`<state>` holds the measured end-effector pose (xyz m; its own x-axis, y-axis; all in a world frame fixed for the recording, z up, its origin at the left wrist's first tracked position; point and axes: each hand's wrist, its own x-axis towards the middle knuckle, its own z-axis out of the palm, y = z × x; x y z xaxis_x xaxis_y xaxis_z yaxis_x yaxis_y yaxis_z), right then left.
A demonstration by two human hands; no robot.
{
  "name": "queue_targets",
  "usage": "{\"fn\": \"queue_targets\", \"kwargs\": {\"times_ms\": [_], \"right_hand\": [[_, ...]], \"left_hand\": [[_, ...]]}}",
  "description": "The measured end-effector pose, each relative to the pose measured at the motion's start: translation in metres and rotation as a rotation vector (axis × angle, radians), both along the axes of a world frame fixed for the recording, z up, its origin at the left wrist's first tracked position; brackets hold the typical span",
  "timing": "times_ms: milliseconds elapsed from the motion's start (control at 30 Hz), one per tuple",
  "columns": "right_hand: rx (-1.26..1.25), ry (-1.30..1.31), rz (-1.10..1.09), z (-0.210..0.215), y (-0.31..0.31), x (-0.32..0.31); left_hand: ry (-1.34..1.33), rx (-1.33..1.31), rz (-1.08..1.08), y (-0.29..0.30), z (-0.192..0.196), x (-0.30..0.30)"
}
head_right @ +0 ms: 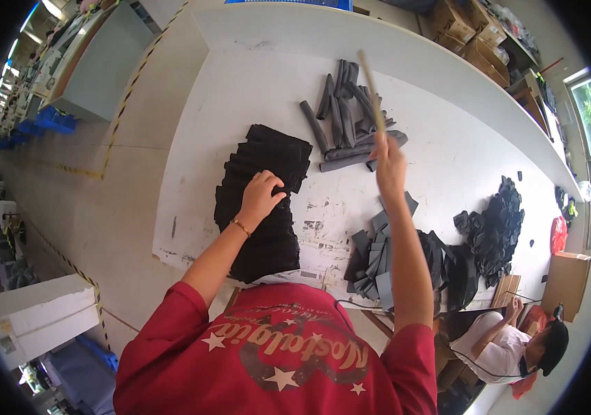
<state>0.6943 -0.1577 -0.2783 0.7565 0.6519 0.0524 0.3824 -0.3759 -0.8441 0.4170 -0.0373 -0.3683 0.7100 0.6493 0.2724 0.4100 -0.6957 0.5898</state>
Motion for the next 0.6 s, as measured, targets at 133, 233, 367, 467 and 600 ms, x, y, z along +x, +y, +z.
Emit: {"fn": "queue_targets", "kwargs": {"times_ms": [133, 233, 367, 467, 600], "right_hand": [[-0.129, -0.092, 0.239, -0.036, -0.057, -0.043], [-0.227, -0.358, 0.379, -0.033, -0.097, -0.047], [-0.274, -0.541, 0.535, -0.025, -0.107, -0.05], [-0.296, -0.594, 0.556, -0.018, -0.103, -0.051], [-0.29, -0.625, 0.619, -0.016, -0.096, -0.058]], "left_hand": [[0.062, -0.037, 0.03, 0.018, -0.025, 0.004], [-0.04, -0.338, -0.02, 0.031, 0.001, -0.002], [-0.029, -0.461, -0.072, 0.041, 0.019, -0.01], [-0.013, -0.475, -0.105, 0.041, 0.028, -0.012], [-0.046, -0.479, -0.137, 0.037, 0.033, -0.013]]}}
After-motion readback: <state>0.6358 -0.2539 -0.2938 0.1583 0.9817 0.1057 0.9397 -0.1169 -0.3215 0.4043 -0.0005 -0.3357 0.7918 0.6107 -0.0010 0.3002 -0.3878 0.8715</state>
